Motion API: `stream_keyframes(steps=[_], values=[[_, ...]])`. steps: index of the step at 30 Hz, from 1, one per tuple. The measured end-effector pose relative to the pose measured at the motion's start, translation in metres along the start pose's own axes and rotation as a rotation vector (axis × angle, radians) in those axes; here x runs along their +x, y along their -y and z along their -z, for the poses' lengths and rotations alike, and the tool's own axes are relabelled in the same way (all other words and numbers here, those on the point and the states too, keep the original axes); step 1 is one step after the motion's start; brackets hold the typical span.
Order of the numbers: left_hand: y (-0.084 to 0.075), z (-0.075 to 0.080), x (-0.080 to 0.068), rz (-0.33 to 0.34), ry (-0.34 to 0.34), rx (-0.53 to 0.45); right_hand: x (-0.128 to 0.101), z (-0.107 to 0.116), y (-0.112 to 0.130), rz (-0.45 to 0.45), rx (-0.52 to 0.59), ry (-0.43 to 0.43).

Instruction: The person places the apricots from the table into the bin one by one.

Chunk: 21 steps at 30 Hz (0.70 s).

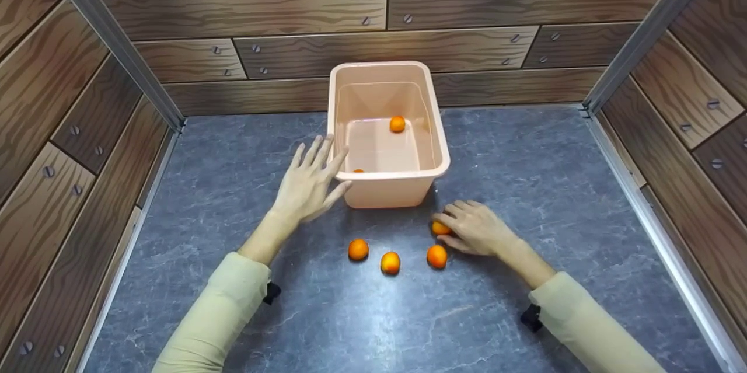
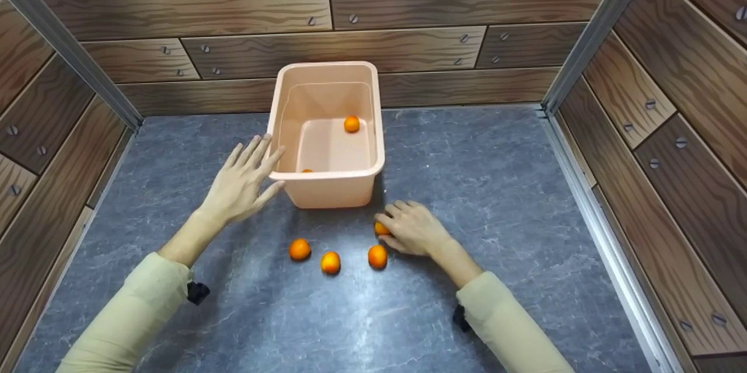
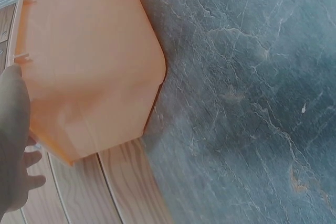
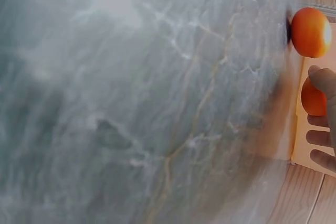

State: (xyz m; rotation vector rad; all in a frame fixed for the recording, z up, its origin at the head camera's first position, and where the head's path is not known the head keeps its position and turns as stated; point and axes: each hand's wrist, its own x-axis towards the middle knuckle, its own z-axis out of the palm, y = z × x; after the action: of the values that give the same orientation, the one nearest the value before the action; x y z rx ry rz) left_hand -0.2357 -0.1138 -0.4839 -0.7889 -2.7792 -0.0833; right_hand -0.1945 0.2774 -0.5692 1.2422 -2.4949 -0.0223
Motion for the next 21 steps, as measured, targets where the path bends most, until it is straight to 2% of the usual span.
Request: stream_keyframes(steps=[14, 21], values=[[0.001, -0.001, 0.001, -0.004, -0.004, 0.007, 0.008, 0.022, -0.001, 0.002, -0.022, -0.094], [0.001, -0.001, 0.0, -0.003, -0.01, -0.005, 0.014, 0.035, 0.003, 0.007, -0.042, -0.103]])
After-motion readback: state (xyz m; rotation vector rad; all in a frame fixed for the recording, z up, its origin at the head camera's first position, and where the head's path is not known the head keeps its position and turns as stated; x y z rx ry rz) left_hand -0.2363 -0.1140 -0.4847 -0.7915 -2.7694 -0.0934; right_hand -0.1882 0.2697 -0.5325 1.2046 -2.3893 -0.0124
